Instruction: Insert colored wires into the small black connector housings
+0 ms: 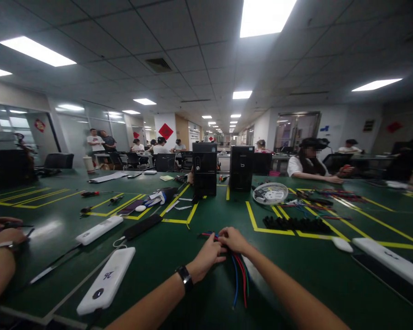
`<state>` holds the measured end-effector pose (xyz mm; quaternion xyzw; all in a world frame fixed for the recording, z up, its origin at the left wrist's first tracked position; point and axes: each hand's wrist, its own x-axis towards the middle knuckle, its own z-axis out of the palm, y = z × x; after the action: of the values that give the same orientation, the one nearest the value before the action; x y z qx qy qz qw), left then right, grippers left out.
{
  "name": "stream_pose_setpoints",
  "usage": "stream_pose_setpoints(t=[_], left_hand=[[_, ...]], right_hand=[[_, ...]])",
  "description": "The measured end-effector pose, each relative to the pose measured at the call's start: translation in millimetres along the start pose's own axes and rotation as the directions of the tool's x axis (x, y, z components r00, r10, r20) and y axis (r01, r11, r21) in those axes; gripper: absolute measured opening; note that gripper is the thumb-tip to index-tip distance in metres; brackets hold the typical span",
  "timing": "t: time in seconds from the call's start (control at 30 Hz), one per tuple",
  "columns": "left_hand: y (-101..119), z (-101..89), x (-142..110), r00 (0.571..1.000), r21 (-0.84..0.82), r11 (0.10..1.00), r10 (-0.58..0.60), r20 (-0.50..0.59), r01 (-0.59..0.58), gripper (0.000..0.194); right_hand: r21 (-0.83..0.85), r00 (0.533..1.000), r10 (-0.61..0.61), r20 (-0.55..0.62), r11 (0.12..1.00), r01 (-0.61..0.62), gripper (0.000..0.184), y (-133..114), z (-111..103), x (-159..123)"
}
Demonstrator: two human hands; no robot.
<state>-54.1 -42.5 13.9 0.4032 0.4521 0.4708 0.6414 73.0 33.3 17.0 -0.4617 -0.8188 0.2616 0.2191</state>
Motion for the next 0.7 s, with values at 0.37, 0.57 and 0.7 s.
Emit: stream_pose_setpoints(t=[0.37, 0.57, 0.7], left_hand=[[8, 18.5, 5, 0.978, 0.408, 0.912, -0.05, 0.203, -0.038, 0.064], [54, -56.3, 7, 0.958, 0.789, 0.612, 0.249, -0.139, -0.045, 0.032], [47, -96.8, 7, 0.944, 0.867, 0.495, 0.31, -0.113, -0.059, 0.021]], right_hand=[[-0.231, 0.981, -0.191, -0.038, 0.957, 0.178, 0.03, 24, -30, -102], [-0.429, 0.976, -0.211, -0.046, 0.887, 0.171, 0.037, 15, -18, -113], [-0.496, 0.984, -0.148, -0.095, 0.865, 0.082, 0.034, 40, -35, -121]])
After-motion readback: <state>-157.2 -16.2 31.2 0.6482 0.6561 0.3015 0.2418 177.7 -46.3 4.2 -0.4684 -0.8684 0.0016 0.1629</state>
